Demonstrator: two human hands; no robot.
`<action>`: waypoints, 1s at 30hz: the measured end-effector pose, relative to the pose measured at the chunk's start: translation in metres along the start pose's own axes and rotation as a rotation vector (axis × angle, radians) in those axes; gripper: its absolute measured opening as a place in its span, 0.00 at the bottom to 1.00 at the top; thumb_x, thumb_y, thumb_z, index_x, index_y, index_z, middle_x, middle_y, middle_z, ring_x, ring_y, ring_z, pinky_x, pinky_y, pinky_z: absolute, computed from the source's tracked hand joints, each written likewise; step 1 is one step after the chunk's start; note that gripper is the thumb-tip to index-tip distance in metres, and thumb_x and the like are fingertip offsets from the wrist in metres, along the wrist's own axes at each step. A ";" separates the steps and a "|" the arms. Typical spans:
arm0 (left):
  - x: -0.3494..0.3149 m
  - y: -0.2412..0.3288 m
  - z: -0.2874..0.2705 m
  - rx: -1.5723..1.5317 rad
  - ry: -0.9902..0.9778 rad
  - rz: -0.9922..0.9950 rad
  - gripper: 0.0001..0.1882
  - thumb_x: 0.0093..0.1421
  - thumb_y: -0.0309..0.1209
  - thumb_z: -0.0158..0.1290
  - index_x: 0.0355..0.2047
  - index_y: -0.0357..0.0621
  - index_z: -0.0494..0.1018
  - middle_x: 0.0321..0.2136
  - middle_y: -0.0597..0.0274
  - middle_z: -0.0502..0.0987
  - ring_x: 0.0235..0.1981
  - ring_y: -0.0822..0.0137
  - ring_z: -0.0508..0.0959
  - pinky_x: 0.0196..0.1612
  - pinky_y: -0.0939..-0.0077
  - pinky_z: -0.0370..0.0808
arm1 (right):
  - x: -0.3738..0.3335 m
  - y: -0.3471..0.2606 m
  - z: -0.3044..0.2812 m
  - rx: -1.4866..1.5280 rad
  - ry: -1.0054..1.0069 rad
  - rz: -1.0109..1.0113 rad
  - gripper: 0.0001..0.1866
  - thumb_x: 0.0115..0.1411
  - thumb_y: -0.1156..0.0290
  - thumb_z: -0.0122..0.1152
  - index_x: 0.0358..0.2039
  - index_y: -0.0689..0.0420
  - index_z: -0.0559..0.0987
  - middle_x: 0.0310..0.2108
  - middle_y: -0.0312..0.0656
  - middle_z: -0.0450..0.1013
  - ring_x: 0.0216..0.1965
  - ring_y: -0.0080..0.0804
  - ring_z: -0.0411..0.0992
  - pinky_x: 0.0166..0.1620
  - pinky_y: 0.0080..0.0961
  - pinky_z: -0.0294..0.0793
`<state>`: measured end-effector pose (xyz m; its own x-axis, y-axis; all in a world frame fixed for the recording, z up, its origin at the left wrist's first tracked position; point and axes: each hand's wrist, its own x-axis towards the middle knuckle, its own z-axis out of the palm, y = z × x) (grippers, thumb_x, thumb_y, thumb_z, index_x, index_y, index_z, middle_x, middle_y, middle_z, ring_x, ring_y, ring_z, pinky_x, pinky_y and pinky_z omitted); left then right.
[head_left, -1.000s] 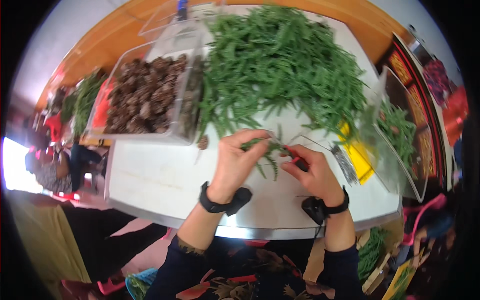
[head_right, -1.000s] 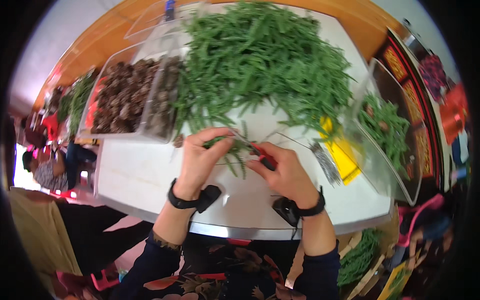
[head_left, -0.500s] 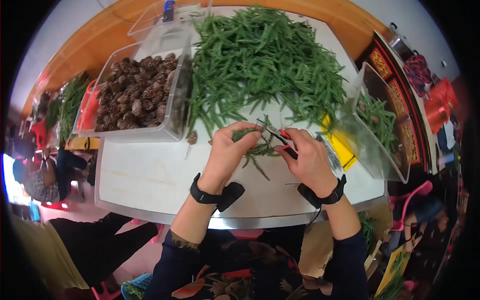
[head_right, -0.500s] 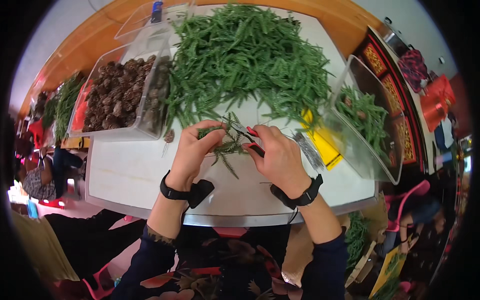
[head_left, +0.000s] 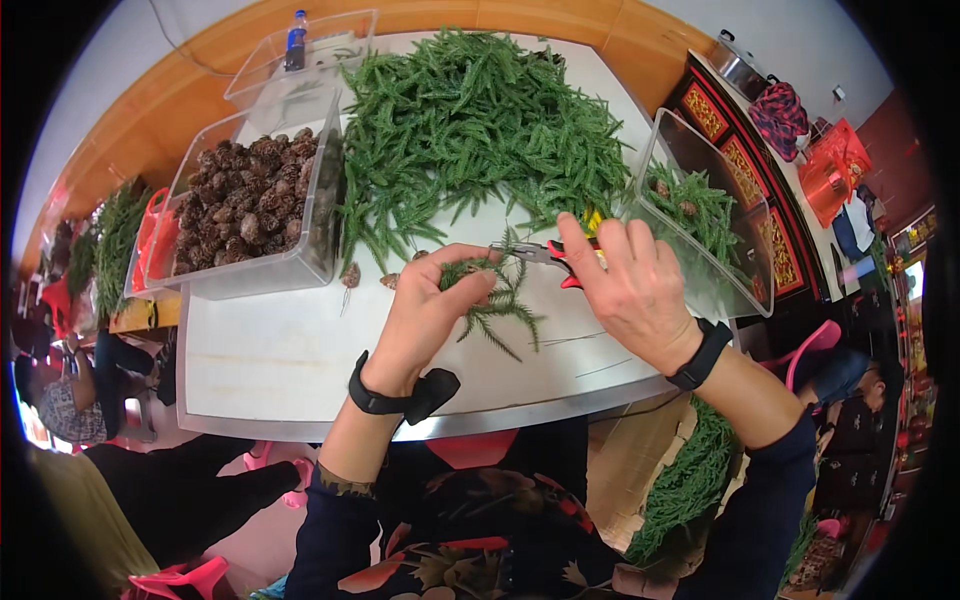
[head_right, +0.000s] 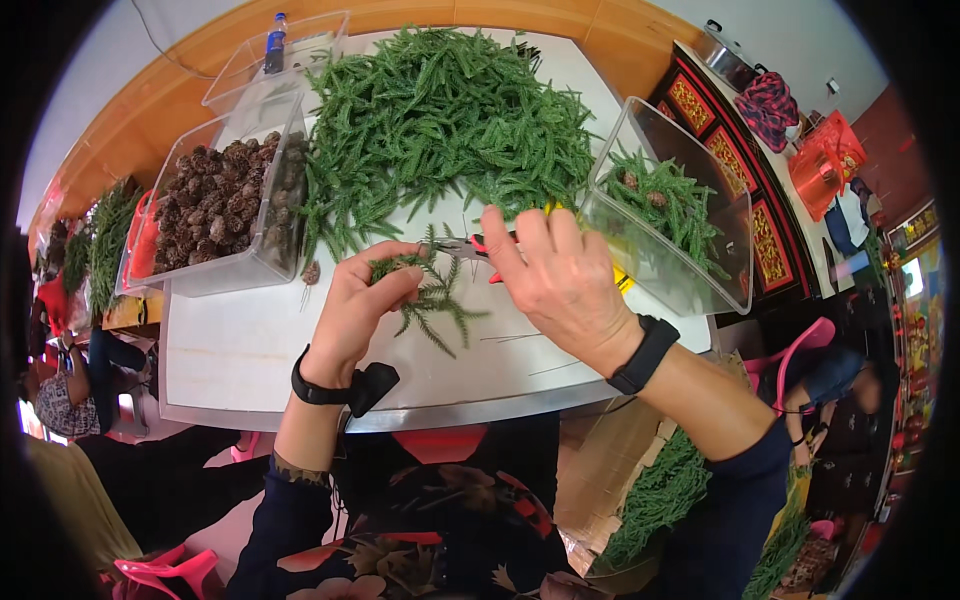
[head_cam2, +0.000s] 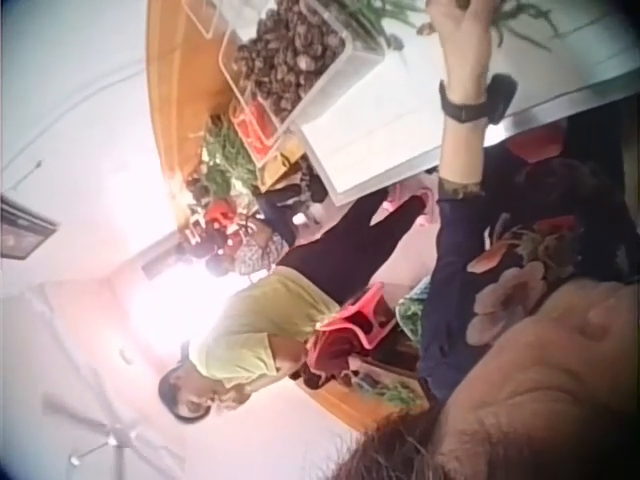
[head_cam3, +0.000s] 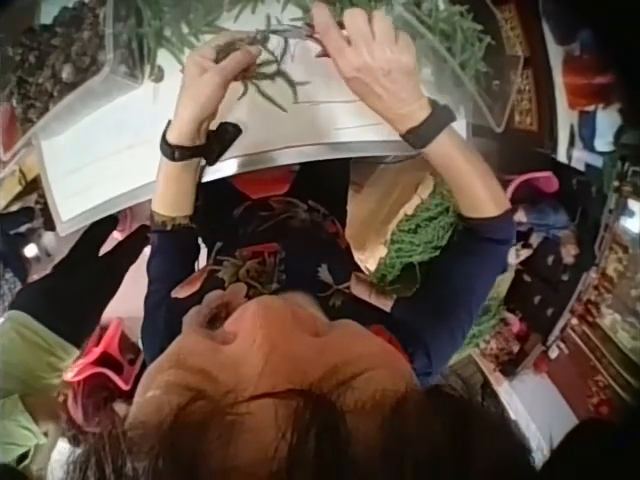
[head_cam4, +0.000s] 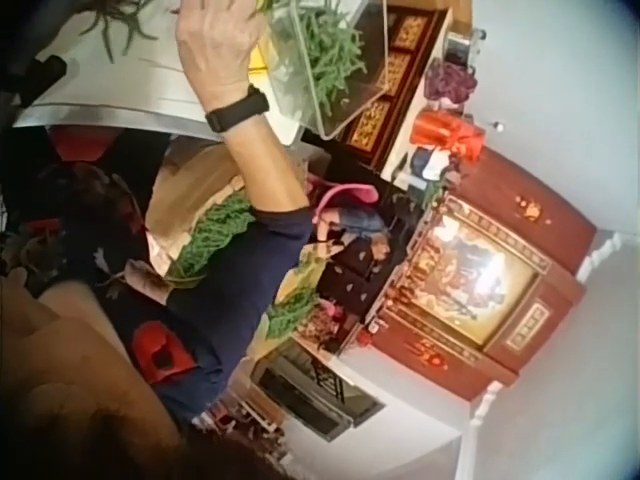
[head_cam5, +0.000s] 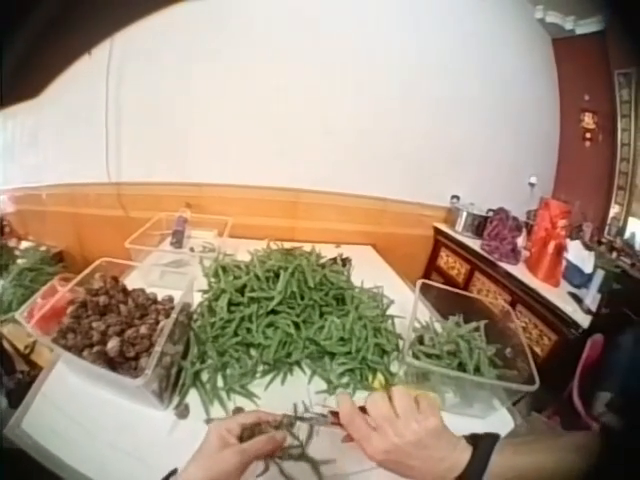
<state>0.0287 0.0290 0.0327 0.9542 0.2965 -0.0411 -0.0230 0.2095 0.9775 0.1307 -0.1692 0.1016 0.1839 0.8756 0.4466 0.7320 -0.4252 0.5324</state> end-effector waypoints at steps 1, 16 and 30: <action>-0.007 0.001 0.002 0.093 0.045 0.078 0.14 0.58 0.26 0.57 0.44 0.35 0.75 0.25 0.68 0.77 0.27 0.81 0.72 0.29 0.86 0.68 | -0.001 0.000 -0.003 0.003 0.007 -0.001 0.26 0.46 0.69 0.69 0.48 0.57 0.75 0.30 0.41 0.64 0.30 0.36 0.67 0.26 0.31 0.69; -0.072 -0.019 0.025 0.333 0.308 0.245 0.13 0.56 0.22 0.59 0.42 0.34 0.73 0.27 0.67 0.77 0.28 0.81 0.71 0.33 0.85 0.70 | -0.030 -0.037 -0.019 1.533 -0.652 0.453 0.18 0.58 0.61 0.64 0.41 0.62 0.77 0.25 0.47 0.75 0.28 0.42 0.74 0.34 0.31 0.71; -0.089 -0.025 0.033 0.169 0.263 0.140 0.11 0.59 0.19 0.56 0.43 0.34 0.73 0.28 0.71 0.74 0.28 0.83 0.68 0.32 0.88 0.66 | -0.040 -0.030 -0.011 1.513 -0.828 0.436 0.19 0.62 0.61 0.62 0.48 0.61 0.75 0.26 0.33 0.71 0.30 0.17 0.65 0.36 0.19 0.67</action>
<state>-0.0453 -0.0333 0.0188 0.8351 0.5462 0.0652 -0.0773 -0.0007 0.9970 0.0946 -0.1940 0.0759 0.4123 0.8464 -0.3371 0.3638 -0.4922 -0.7908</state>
